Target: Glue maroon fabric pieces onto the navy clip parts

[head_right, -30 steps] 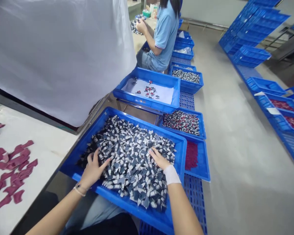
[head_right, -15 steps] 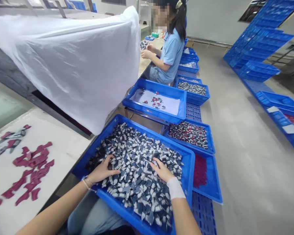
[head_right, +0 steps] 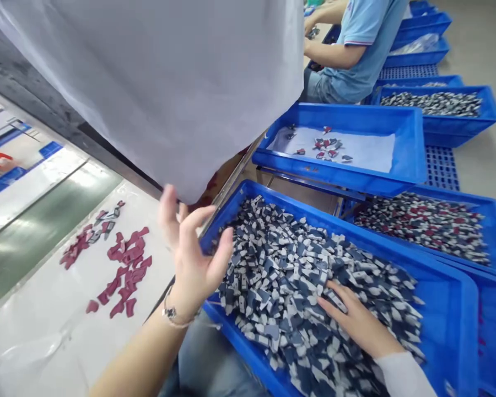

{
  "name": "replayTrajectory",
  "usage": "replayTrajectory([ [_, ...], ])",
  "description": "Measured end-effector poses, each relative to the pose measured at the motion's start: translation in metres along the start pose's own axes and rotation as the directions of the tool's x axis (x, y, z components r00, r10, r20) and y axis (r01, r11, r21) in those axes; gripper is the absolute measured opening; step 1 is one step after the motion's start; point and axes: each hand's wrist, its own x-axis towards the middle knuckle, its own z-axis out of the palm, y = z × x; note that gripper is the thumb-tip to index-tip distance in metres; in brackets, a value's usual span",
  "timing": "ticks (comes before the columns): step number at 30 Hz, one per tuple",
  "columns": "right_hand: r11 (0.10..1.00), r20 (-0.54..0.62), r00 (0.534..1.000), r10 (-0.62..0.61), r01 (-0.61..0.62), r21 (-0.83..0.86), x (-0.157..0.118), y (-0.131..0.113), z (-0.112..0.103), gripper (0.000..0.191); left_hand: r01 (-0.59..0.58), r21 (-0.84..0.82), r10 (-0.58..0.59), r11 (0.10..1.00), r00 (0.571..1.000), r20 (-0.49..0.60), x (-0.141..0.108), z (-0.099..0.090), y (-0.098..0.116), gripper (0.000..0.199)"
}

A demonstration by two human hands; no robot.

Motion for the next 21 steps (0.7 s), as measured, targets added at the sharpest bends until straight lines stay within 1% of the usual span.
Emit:
replayTrajectory([
  [1,1.0,-0.001,1.0,0.001,-0.001,-0.002,0.0,0.001,0.0,0.087,-0.094,0.035,0.096,0.995,0.992,-0.076,0.015,0.004,0.006,0.042],
  [2,1.0,-0.003,1.0,-0.001,0.001,-0.001,0.0,0.002,0.0,0.087,-0.131,0.044,0.136,0.99,0.98,-0.149,0.031,0.01,0.009,0.05],
  [3,1.0,-0.001,1.0,0.0,0.0,0.001,0.001,0.004,0.0,0.089,-0.113,0.011,0.112,0.994,0.965,-0.235,0.046,0.018,0.01,0.059],
  [4,1.0,0.006,1.0,0.006,-0.006,0.006,0.002,0.007,0.0,0.09,-0.064,-0.07,0.039,0.996,0.948,-0.316,0.062,0.027,0.009,0.071],
  [5,1.0,0.017,1.0,0.016,-0.016,0.014,0.004,0.011,0.0,0.091,0.001,-0.203,-0.078,0.979,0.925,-0.372,0.077,0.036,0.007,0.083],
  [6,0.999,0.031,0.999,0.026,-0.027,0.027,0.006,0.015,0.001,0.092,0.063,-0.365,-0.207,0.929,0.905,-0.37,0.092,0.044,0.005,0.093],
  [7,0.998,0.042,0.999,0.033,-0.035,0.045,0.009,0.02,0.002,0.092,0.115,-0.52,-0.314,0.846,0.897,-0.312,0.107,0.052,0.004,0.099],
  [8,0.997,0.052,0.998,0.036,-0.04,0.065,0.012,0.025,0.004,0.091,0.159,-0.646,-0.377,0.746,0.901,-0.214,0.121,0.059,0.005,0.101],
  [9,0.996,0.054,0.998,0.032,-0.036,0.085,0.015,0.029,0.005,0.09,0.194,-0.733,-0.386,0.652,0.917,-0.1,0.134,0.065,0.008,0.098],
  [10,0.994,0.045,0.999,0.019,-0.023,0.104,0.017,0.033,0.006,0.087,0.22,-0.786,-0.354,0.577,0.935,0.002,0.145,0.07,0.013,0.096],
  [11,0.993,0.035,0.999,0.0,-0.004,0.116,0.019,0.036,0.007,0.085,0.238,-0.815,-0.294,0.528,0.952,0.088,0.155,0.075,0.021,0.091],
  [12,0.992,0.024,0.999,-0.023,0.02,0.121,0.02,0.039,0.008,0.083,0.25,-0.831,-0.228,0.497,0.962,0.153,0.163,0.079,0.031,0.088],
  [13,0.992,0.015,0.999,-0.047,0.045,0.121,0.021,0.041,0.008,0.081,0.258,-0.84,-0.163,0.477,0.965,0.204,0.17,0.083,0.043,0.086],
  [14,0.991,0.009,0.998,-0.068,0.067,0.119,0.022,0.043,0.008,0.079,0.277,-0.838,-0.097,0.47,0.96,0.263,0.174,0.085,0.057,0.085],
  [16,0.99,0.025,0.996,-0.082,0.079,0.113,0.022,0.046,0.007,0.076,0.313,-0.817,-0.031,0.484,0.94,0.341,0.178,0.087,0.086,0.086],
  [17,0.992,0.054,0.996,-0.068,0.062,0.114,0.022,0.046,0.007,0.077,0.334,-0.804,-0.019,0.491,0.927,0.374,0.178,0.087,0.099,0.085],
  [19,0.993,0.126,0.992,0.006,-0.02,0.114,0.021,0.044,0.006,0.085,0.384,-0.78,-0.018,0.494,0.902,0.432,0.176,0.084,0.123,0.086],
  [20,0.992,0.153,0.987,0.042,-0.059,0.111,0.021,0.041,0.005,0.09,0.404,-0.77,-0.014,0.494,0.889,0.458,0.173,0.084,0.132,0.083],
  [21,0.991,0.166,0.984,0.068,-0.086,0.105,0.019,0.037,0.004,0.093,0.422,-0.757,0.011,0.499,0.87,0.493,0.167,0.083,0.139,0.076],
])
